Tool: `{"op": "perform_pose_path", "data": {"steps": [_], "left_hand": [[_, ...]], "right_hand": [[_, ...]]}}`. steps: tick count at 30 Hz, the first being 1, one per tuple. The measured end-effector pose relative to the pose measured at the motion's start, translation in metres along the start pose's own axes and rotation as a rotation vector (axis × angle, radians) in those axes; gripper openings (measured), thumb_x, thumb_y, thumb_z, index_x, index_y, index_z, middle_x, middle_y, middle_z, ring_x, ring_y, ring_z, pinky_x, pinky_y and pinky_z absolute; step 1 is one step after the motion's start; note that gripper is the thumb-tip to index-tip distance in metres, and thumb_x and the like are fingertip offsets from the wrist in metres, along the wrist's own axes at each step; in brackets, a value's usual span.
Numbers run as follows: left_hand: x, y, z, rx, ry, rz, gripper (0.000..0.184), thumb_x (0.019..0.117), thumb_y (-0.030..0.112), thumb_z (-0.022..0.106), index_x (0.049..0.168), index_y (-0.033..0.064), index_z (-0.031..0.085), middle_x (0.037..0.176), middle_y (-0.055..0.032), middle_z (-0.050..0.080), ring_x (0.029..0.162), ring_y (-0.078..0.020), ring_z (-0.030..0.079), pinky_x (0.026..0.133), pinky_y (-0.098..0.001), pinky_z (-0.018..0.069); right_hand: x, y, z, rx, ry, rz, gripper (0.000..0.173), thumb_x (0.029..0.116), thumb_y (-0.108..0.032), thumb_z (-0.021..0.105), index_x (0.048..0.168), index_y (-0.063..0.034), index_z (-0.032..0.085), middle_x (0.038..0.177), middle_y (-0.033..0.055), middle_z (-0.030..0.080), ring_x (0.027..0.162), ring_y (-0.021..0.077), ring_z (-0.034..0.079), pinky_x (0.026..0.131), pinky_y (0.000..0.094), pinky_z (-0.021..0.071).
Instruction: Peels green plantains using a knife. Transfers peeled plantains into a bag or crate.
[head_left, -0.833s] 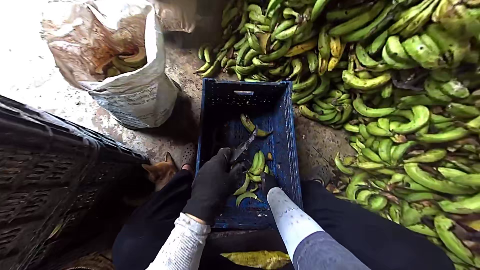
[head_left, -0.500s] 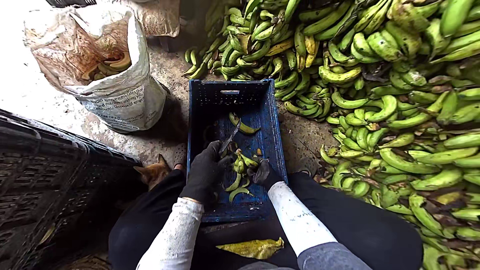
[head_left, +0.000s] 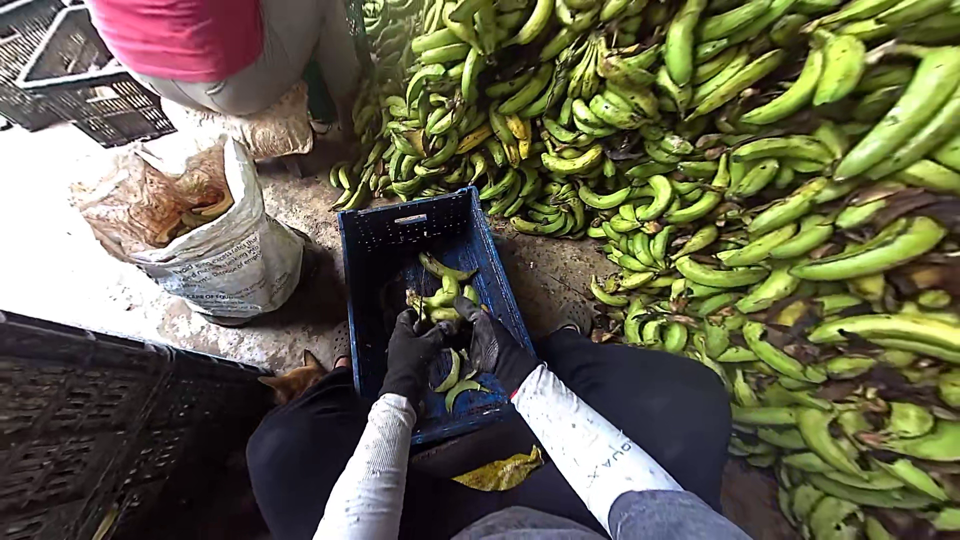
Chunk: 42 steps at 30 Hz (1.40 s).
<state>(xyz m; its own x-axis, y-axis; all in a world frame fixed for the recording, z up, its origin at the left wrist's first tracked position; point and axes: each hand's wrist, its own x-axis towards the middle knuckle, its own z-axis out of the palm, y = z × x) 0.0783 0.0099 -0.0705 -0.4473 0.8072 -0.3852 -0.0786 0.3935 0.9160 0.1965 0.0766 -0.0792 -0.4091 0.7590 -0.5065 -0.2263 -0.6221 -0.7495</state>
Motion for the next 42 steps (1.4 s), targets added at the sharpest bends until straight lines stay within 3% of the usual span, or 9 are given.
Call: {"op": "perform_pose_path", "data": {"steps": [4,7,12,21,25,29,33,39,42], "left_hand": [[-0.016,-0.012,0.022,0.008,-0.018,-0.073,0.050,0.0888,0.015,0.079,0.130,-0.0004,0.056,0.100,-0.0129,0.069,0.082,-0.0180,0.068,0.073,-0.0370,0.0576],[-0.029,-0.015,0.029,0.051,-0.093,-0.081,0.041,0.0890,0.020,0.079,0.121,0.0022,0.060,0.087,-0.0092,0.067,0.063,-0.0145,0.060,0.055,-0.0315,0.0505],[-0.052,-0.007,0.027,0.297,-0.232,-0.046,0.041,0.0864,0.024,0.078,0.122,0.0082,0.065,0.094,-0.0057,0.073,0.082,-0.0156,0.071,0.075,-0.0388,0.0599],[-0.107,0.001,-0.009,0.309,-0.143,-0.034,0.036,0.0869,0.014,0.075,0.121,0.0062,0.066,0.091,-0.0048,0.073,0.076,-0.0125,0.070,0.071,-0.0334,0.0603],[-0.091,-0.004,-0.002,0.472,-0.076,0.187,0.050,0.0886,0.019,0.070,0.136,0.0095,0.060,0.120,-0.0066,0.071,0.106,-0.0152,0.069,0.093,-0.0417,0.0568],[-0.072,-0.013,0.013,1.009,-0.037,0.597,0.043,0.0926,0.033,0.070,0.127,0.0070,0.068,0.122,-0.0157,0.070,0.101,-0.0346,0.072,0.084,-0.0579,0.0569],[-0.074,-0.022,0.027,1.165,-0.072,0.761,0.040,0.0909,0.026,0.069,0.125,0.0056,0.071,0.120,-0.0192,0.072,0.098,-0.0412,0.072,0.082,-0.0589,0.0569],[-0.087,-0.007,0.041,0.973,-0.203,0.181,0.052,0.0970,0.045,0.065,0.136,0.0111,0.060,0.125,-0.0114,0.067,0.105,-0.0297,0.069,0.089,-0.0547,0.0555],[-0.087,-0.005,0.041,0.627,-0.221,-0.008,0.043,0.0941,0.037,0.071,0.127,0.0124,0.061,0.098,-0.0062,0.071,0.085,-0.0194,0.069,0.079,-0.0470,0.0565]], "right_hand": [[-0.010,-0.016,-0.009,-0.387,0.197,-0.271,0.055,0.0993,-0.023,0.067,0.144,-0.0001,0.044,0.122,0.0201,0.063,0.107,0.0254,0.064,0.094,0.0425,0.0537],[0.001,-0.018,-0.025,-0.269,0.226,-0.244,0.046,0.1015,-0.029,0.062,0.137,-0.0035,0.048,0.108,0.0148,0.067,0.091,0.0223,0.067,0.082,0.0408,0.0565],[0.026,-0.009,-0.057,-0.112,0.196,-0.036,0.028,0.1021,-0.037,0.051,0.106,-0.0112,0.061,0.077,0.0019,0.057,0.062,0.0130,0.055,0.058,0.0325,0.0496],[0.049,-0.020,-0.102,-0.388,0.405,-0.017,0.045,0.1014,-0.030,0.061,0.132,0.0028,0.055,0.111,0.0214,0.063,0.094,0.0296,0.063,0.084,0.0484,0.0543],[0.026,0.006,-0.085,-0.764,0.229,0.007,0.051,0.1038,-0.035,0.057,0.139,0.0014,0.050,0.122,0.0273,0.064,0.111,0.0399,0.064,0.096,0.0573,0.0507],[0.007,0.029,-0.069,-0.130,-0.196,0.085,0.045,0.1098,-0.046,0.032,0.123,-0.0101,0.056,0.100,0.0065,0.064,0.084,0.0133,0.063,0.072,0.0320,0.0540],[-0.040,0.001,-0.049,-0.108,-0.260,-0.127,0.022,0.1069,-0.007,0.040,0.118,0.0022,0.058,0.096,0.0062,0.063,0.084,0.0053,0.060,0.078,0.0214,0.0522],[-0.002,0.027,-0.052,-0.398,0.129,-0.137,0.044,0.1085,-0.030,0.049,0.139,0.0021,0.051,0.122,0.0206,0.064,0.105,0.0219,0.064,0.094,0.0370,0.0534],[0.010,0.021,-0.049,-0.431,0.285,-0.079,0.051,0.1064,-0.035,0.054,0.142,0.0018,0.048,0.131,0.0241,0.060,0.120,0.0313,0.060,0.105,0.0463,0.0472]]}}
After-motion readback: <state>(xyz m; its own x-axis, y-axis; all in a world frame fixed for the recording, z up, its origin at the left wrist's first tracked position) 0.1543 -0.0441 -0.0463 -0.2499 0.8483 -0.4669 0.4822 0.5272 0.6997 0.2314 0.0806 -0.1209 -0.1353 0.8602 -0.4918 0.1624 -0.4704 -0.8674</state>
